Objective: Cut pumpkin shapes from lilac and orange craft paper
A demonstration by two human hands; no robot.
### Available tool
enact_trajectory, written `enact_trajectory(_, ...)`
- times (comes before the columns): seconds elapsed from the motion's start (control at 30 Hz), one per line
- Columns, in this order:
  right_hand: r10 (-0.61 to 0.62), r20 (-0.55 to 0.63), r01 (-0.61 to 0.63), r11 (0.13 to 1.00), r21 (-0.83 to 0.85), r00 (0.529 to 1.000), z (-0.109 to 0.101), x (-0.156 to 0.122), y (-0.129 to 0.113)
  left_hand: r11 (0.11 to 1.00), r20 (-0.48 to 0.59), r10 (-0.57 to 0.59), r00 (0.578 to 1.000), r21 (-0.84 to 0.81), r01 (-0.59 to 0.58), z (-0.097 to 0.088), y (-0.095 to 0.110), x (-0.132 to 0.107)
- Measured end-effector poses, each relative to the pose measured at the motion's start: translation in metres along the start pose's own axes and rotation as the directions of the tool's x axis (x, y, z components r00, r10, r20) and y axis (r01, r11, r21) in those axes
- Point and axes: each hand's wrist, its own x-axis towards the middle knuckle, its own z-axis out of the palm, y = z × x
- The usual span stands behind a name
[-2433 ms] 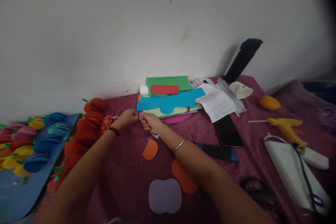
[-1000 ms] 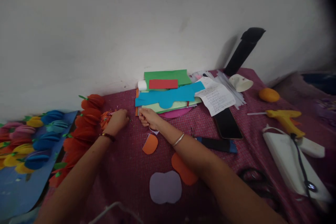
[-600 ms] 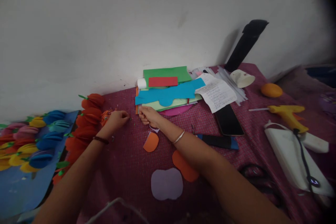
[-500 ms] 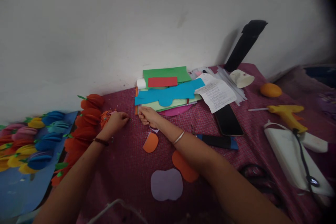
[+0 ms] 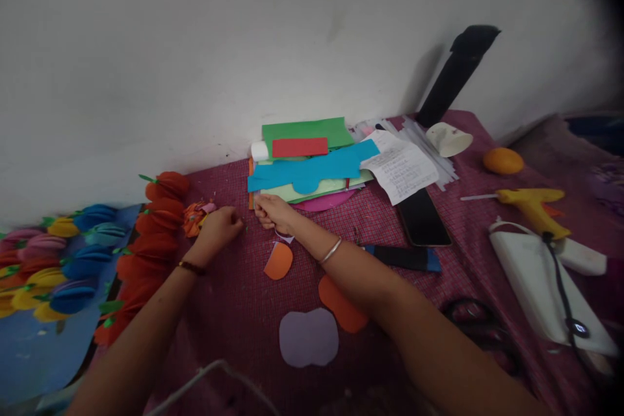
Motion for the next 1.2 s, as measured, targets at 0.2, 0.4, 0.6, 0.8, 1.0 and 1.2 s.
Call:
enact_trajectory(0.2,-0.007,0.0,0.007,1.0,-0.015,1.0,-0.001,0.002,0.002,0.96,0.104,-0.018,0.994,-0.278,0.046,0.002,-0.002,-0.01)
enact_trajectory(0.4,-0.005,-0.01,0.005,1.0,-0.02,1.0,0.0,0.002,0.002,0.998,0.144,0.066,0.987,-0.027,-0.063,0.0,0.011,-0.012)
enact_trajectory(0.6,0.023,-0.019,-0.024,1.0,-0.017,1.0,0.0,0.001,0.001,0.968,0.083,0.094,0.992,0.225,-0.111,0.005,0.03,-0.018)
enact_trajectory(0.8,0.018,0.001,-0.018,1.0,0.004,1.0,-0.001,0.001,0.001,0.97,-0.058,-0.045,0.997,-0.241,0.029,-0.02,0.03,0.003)
enact_trajectory(1.0,0.032,-0.085,-0.019,0.989,0.144,0.996,-0.002,0.004,0.004,0.806,-0.158,-0.153,0.976,-0.591,0.031,-0.01,0.063,0.016)
enact_trajectory(1.2,0.046,-0.282,0.02,0.974,0.225,0.958,-0.003,0.006,-0.001,0.959,-0.349,0.013,0.937,-0.262,-0.111,0.005,0.098,-0.001)
